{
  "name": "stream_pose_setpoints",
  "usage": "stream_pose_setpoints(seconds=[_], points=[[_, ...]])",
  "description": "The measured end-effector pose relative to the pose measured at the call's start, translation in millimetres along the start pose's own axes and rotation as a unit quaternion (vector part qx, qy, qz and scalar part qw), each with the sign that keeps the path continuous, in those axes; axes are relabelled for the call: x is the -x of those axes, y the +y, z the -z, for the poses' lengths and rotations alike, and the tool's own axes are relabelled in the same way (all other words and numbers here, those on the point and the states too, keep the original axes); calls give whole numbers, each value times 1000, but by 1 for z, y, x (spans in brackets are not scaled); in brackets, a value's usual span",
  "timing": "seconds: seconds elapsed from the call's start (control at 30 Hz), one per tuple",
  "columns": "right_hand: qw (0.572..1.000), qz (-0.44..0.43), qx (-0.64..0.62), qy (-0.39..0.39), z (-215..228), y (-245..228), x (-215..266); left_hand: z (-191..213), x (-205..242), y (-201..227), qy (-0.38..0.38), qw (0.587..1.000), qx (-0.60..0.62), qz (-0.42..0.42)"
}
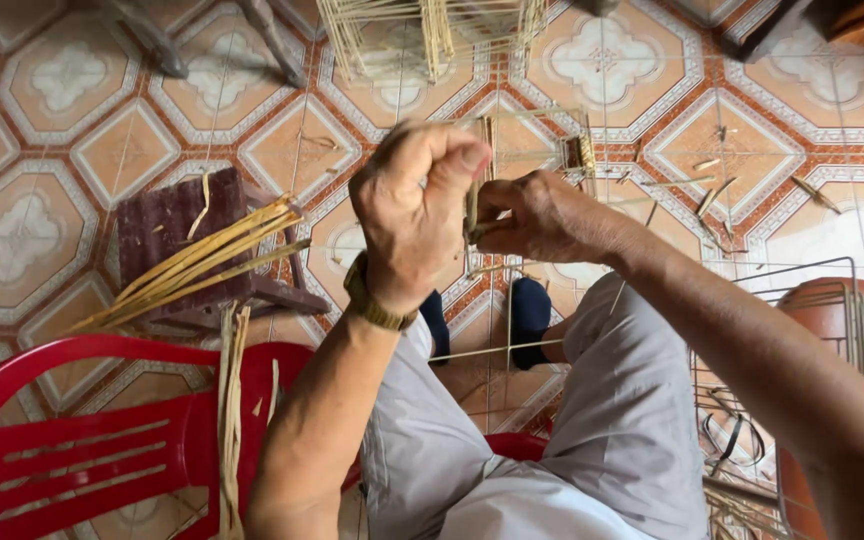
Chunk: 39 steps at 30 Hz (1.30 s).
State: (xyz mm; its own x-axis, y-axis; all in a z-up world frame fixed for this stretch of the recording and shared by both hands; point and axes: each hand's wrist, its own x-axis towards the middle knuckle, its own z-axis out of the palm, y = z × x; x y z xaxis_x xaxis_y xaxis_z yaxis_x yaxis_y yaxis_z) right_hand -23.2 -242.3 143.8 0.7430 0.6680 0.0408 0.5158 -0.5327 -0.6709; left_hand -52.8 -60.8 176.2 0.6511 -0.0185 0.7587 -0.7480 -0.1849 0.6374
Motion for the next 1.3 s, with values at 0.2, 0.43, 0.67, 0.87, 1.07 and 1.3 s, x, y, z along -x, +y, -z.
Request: stream_pose_setpoints(seconds=[0.2, 0.43, 0.67, 0.87, 1.07, 1.3], points=[[992, 34, -121, 13, -11, 10, 0, 9, -15, -22, 20, 998, -23, -56], [986, -80, -140, -38, -19, 32, 1, 41, 1, -72, -39, 993, 32, 111], [992, -93, -74, -41, -11, 6, 0, 25, 49, -68, -192, 923, -110, 314], [999, 28, -20, -7, -21, 2, 14, 70, 74, -49, 13, 969, 27, 244], [979, -104, -159, -70, -32, 16, 23, 145, 167, -3, -18, 928, -137, 346], [993, 72, -57, -76, -26, 4, 24, 94, 164, 38, -27, 959, -191, 207]])
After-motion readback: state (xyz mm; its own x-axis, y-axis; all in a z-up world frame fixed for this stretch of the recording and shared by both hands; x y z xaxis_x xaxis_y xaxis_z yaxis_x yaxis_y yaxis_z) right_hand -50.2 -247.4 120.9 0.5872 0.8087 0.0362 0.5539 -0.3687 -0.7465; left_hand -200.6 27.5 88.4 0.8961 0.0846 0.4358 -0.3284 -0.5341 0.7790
